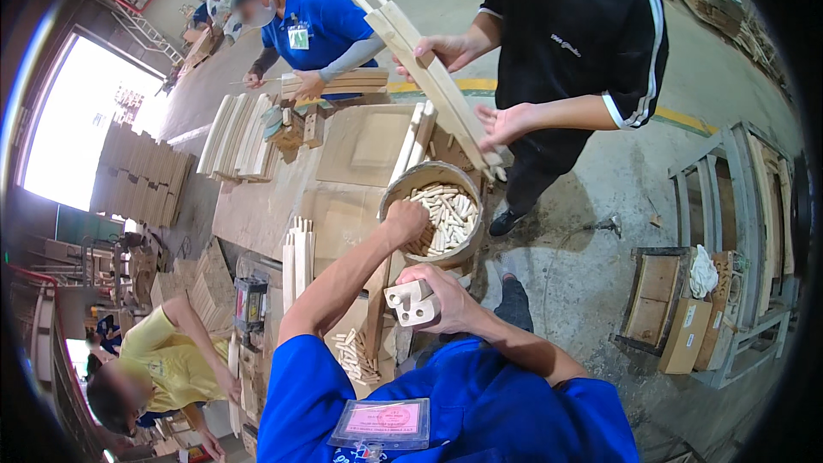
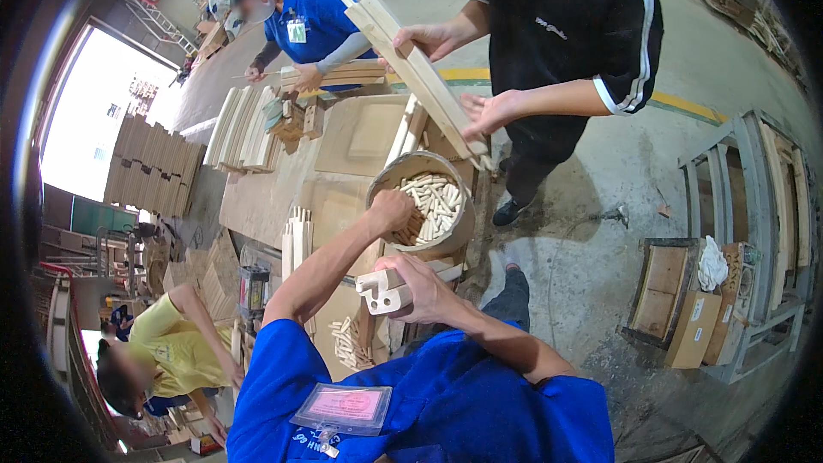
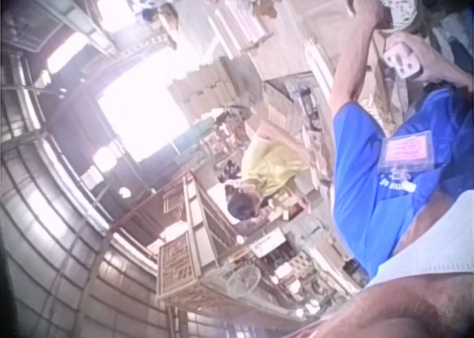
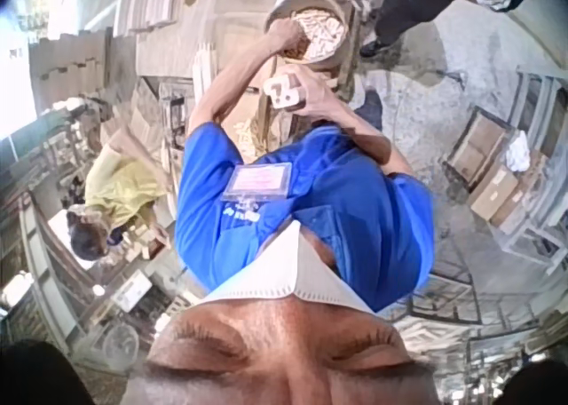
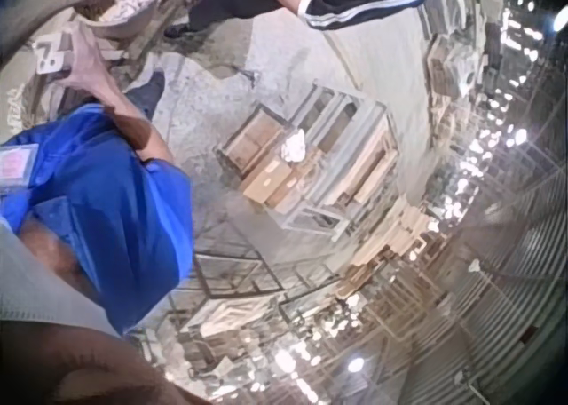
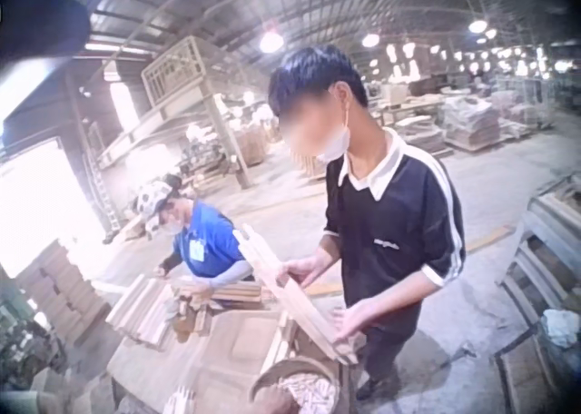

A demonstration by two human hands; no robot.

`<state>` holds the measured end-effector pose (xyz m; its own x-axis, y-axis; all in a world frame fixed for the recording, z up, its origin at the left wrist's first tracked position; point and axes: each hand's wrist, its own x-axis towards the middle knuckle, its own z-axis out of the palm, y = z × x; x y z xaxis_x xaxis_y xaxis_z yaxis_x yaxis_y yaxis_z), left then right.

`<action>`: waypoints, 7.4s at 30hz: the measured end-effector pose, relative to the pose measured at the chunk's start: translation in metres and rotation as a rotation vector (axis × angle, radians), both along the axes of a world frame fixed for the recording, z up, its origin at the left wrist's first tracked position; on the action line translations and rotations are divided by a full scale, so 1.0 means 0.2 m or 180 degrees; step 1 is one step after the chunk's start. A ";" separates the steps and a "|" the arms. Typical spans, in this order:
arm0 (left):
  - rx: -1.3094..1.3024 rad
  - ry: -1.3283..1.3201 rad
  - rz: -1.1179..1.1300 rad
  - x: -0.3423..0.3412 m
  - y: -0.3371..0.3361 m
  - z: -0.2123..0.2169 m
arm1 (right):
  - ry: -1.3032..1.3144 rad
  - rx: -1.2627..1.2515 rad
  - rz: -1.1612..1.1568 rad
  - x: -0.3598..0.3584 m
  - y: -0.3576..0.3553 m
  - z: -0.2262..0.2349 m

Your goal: The person inserts small wooden dowels into pre-drilled holes on rectangular wooden blocks. They repeatedly pick dowels from a container, align them with the holes, and press them in by hand. The assembled blocks are placed on the table.

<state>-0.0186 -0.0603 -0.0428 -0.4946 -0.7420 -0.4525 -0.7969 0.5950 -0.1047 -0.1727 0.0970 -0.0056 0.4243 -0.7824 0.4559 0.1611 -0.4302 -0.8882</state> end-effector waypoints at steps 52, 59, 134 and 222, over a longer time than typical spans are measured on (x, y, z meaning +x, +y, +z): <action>0.0458 0.2314 0.0518 0.14 0.13 0.31 | -0.0079 0.0000 0.0061 -0.07 -0.02 0.02; 0.1138 0.0846 0.0277 -0.07 0.02 -0.05 | -0.0213 0.0134 -0.0044 -0.07 -0.01 -0.03; 0.0596 0.3221 0.2166 0.22 0.13 0.13 | -0.0240 0.0292 -0.0775 0.04 0.09 0.01; 0.0085 0.0967 0.0557 -0.07 -0.06 -0.14 | -0.0080 -0.0171 0.0174 0.03 0.01 0.20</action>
<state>-0.0323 -0.0727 -0.0700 -0.4759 -0.8174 -0.3245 -0.8794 0.4459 0.1665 -0.1672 0.0994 0.0342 0.4535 -0.7326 0.5076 0.2077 -0.4670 -0.8595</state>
